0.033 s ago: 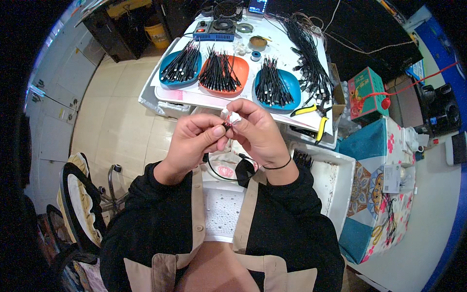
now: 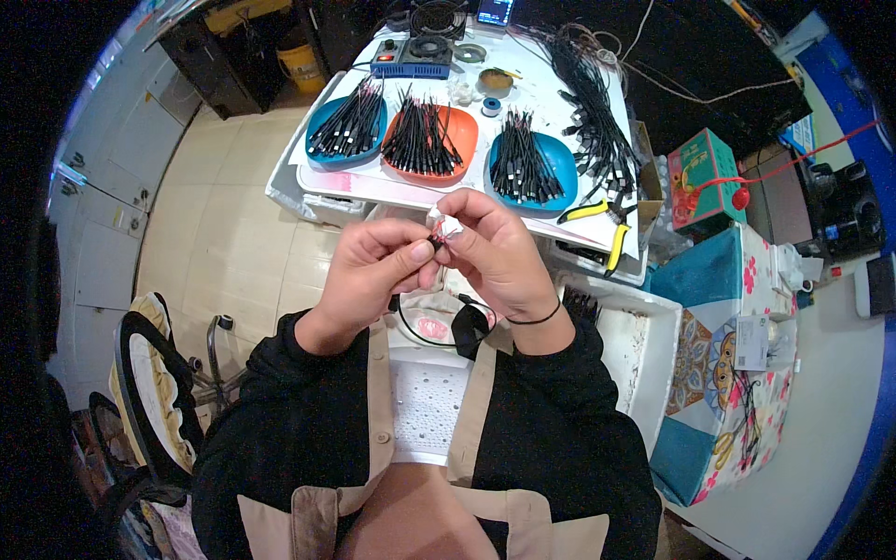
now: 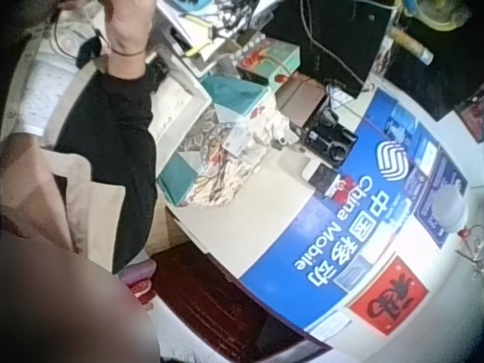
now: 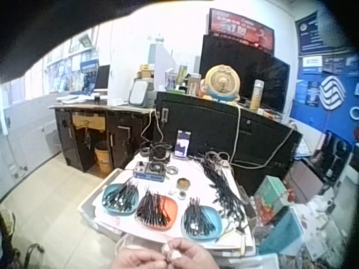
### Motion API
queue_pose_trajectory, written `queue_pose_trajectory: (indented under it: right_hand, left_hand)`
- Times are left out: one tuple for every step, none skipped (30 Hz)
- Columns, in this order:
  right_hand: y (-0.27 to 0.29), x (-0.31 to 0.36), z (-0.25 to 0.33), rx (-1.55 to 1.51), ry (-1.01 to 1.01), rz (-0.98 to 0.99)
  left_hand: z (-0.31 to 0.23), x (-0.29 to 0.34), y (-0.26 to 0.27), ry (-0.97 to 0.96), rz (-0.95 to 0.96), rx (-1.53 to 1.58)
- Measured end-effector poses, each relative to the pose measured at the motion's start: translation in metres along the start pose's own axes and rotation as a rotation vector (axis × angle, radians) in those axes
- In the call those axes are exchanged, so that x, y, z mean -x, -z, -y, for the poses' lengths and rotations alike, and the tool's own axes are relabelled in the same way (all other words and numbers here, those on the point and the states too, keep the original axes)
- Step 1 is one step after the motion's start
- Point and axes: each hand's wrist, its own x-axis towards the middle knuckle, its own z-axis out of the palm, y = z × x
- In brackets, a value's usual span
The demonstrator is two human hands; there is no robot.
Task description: The person repeatedly picks up black cables and small white components, attaches the components to the cable ends, and places the finished items into a blue tray on the table. The process is repeated continuously throughout the clip.
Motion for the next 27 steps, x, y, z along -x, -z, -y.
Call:
queue_pose_trajectory:
  right_hand:
    - [0.000,0.000,0.001,0.047,-0.012,-0.032]
    - [0.001,0.000,0.002,0.050,-0.022,-0.033]
    - [0.002,0.000,0.003,0.056,-0.034,-0.040]
    - [0.003,0.000,0.003,0.063,-0.045,-0.048]
    - [0.005,0.000,0.003,0.071,-0.045,-0.045]
    - [0.006,0.000,0.003,0.079,-0.045,-0.042]
    - [0.008,-0.001,0.002,0.086,-0.042,-0.039]
    - [0.009,-0.001,0.002,0.084,-0.035,-0.023]
    - [0.011,-0.001,0.002,0.083,-0.025,-0.008]
    - [0.012,-0.002,0.002,0.085,-0.007,0.009]
    - [0.013,-0.002,0.001,0.096,-0.012,0.003]
    - [0.014,-0.002,0.000,0.113,-0.013,-0.009]
    - [0.014,-0.002,0.000,0.128,-0.011,-0.021]
    - [0.014,-0.002,-0.001,0.166,-0.003,-0.027]
    - [0.014,-0.003,-0.003,0.159,0.006,-0.042]
    - [0.013,-0.003,-0.006,0.155,0.019,-0.064]
    - [0.013,-0.003,-0.008,0.154,0.013,-0.082]
    - [0.014,-0.003,-0.008,0.160,0.030,-0.068]
    - [0.014,-0.003,-0.010,0.187,0.042,-0.079]
    - [0.014,-0.004,-0.012,0.208,0.060,-0.091]
    - [0.014,-0.005,-0.013,0.226,0.086,-0.102]
    - [0.015,-0.006,-0.013,0.274,0.106,-0.076]
    - [0.016,-0.007,-0.010,0.348,0.123,-0.097]
    - [0.017,-0.008,-0.006,0.427,0.134,-0.115]
    - [0.019,-0.008,-0.001,0.510,0.134,-0.128]
    - [0.020,-0.009,0.004,0.496,0.145,-0.160]
    - [0.020,-0.008,0.011,0.503,0.160,-0.172]
  left_hand:
    - [0.000,0.000,0.000,0.011,-0.004,0.000]
    - [0.000,0.001,0.001,0.023,-0.008,0.001]
    - [0.000,0.001,0.001,0.036,-0.012,-0.002]
    - [0.000,0.001,0.001,0.039,-0.011,-0.006]
    - [0.000,0.000,0.001,0.041,-0.010,-0.014]
    - [0.000,0.000,0.001,0.046,-0.013,-0.027]
    - [0.000,0.000,0.001,0.066,-0.027,-0.038]
    - [-0.001,0.000,0.001,0.089,-0.043,-0.054]
    - [-0.001,-0.001,0.002,0.104,-0.052,-0.067]
    - [-0.002,-0.001,0.002,0.104,-0.047,-0.107]
    - [-0.003,-0.001,0.003,0.092,-0.035,-0.145]
    - [-0.004,-0.001,0.004,0.078,-0.024,-0.184]
    - [-0.004,-0.002,0.004,0.078,-0.037,-0.185]
    - [-0.003,-0.002,0.005,0.079,-0.050,-0.185]
    - [-0.003,-0.002,0.005,0.082,-0.061,-0.187]
    - [-0.002,-0.002,0.005,0.085,-0.071,-0.186]
    - [0.000,-0.002,0.005,0.080,-0.075,-0.181]
    - [0.001,-0.003,0.005,0.076,-0.079,-0.176]
    - [0.003,-0.003,0.005,0.077,-0.089,-0.176]
    - [0.005,-0.003,0.006,0.071,-0.094,-0.182]
    - [0.006,-0.003,0.006,0.071,-0.104,-0.194]
    - [0.007,-0.003,0.006,0.078,-0.111,-0.205]
    - [0.007,-0.003,0.008,0.085,-0.113,-0.197]
    - [0.006,-0.004,0.009,0.105,-0.114,-0.187]
    - [0.006,-0.003,0.009,0.130,-0.123,-0.180]
    - [0.006,-0.003,0.010,0.122,-0.110,-0.165]
    - [0.006,-0.003,0.011,0.116,-0.107,-0.165]
